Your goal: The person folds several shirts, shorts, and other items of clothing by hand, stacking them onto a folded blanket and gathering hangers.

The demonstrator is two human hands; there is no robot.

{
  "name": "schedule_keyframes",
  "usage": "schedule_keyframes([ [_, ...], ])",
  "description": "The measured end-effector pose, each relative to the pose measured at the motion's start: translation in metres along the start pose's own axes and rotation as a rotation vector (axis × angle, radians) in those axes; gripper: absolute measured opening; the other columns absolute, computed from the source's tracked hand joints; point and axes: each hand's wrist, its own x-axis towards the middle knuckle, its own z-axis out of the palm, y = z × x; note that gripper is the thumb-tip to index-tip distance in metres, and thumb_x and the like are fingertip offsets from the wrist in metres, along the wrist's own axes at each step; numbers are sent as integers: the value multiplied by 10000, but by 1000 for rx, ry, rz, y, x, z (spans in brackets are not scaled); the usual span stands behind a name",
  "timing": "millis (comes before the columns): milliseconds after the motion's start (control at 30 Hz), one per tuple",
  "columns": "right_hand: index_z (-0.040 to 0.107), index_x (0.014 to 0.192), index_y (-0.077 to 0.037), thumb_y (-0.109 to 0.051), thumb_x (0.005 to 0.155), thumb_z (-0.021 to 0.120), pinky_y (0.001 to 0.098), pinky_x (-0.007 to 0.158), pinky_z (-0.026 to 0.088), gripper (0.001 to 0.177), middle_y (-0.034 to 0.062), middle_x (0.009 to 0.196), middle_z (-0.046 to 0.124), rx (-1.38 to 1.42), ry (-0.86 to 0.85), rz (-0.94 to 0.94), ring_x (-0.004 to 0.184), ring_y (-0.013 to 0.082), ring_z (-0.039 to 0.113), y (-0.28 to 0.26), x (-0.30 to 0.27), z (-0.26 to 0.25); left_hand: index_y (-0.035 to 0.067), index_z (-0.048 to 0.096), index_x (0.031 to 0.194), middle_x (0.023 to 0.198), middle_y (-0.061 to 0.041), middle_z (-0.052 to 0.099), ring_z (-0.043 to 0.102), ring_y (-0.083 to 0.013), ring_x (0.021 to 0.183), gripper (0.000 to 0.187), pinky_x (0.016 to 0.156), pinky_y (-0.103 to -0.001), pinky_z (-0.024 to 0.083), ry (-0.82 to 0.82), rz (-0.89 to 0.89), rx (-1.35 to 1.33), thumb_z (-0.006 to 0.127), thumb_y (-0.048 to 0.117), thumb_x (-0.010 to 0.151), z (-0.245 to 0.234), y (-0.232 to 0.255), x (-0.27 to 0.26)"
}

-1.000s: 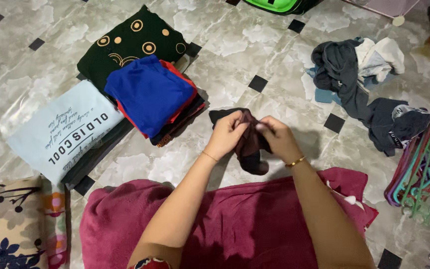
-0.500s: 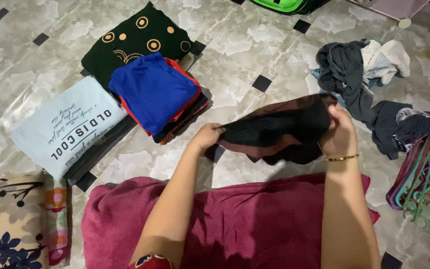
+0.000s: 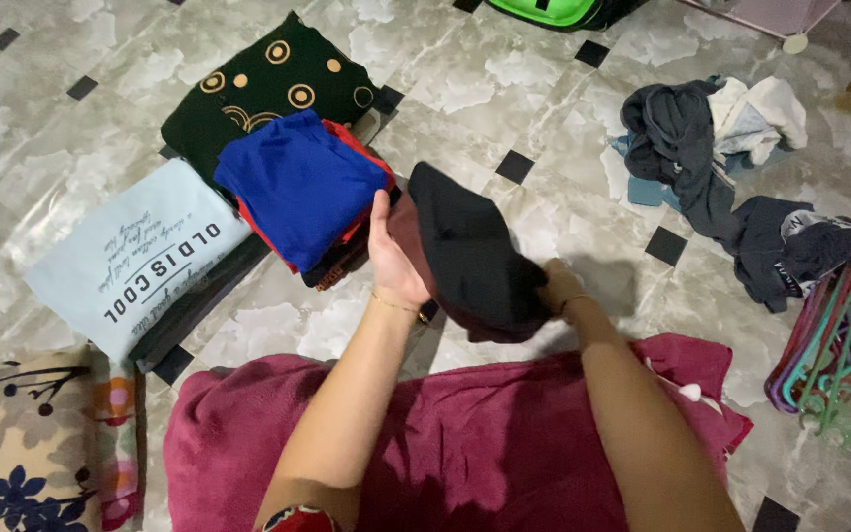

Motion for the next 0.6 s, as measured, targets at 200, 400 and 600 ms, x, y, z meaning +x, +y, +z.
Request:
schedule_keyframes([
  [200,733,1040,-21,-246,809,777,428,862,559,326,219,999,747,634,-411,-356,957,343,707,-89,-46,-11,68,500,1516,1516,-158,539,524,-360,1378,853,1214,-506,373,-150,-31,-192,567,711,960,40,-11,-18],
  [400,735,1028,-27,-246,836,738,420,840,569,291,203,969,757,915,-740,-415,922,328,715,-139,-99,-75,75,469,1571,1548,-146,531,528,-332,1403,862,1231,-472,395,-146,-2,-245,650,629,936,56,-28,-45],
  [600,737,1016,-32,-246,863,699,412,818,578,266,188,939,767,914,-859,-448,887,312,722,-142,-140,-129,59,523,1468,1428,-148,574,571,-318,1297,752,1150,-457,439,-139,96,-168,681,548,920,34,26,-48],
])
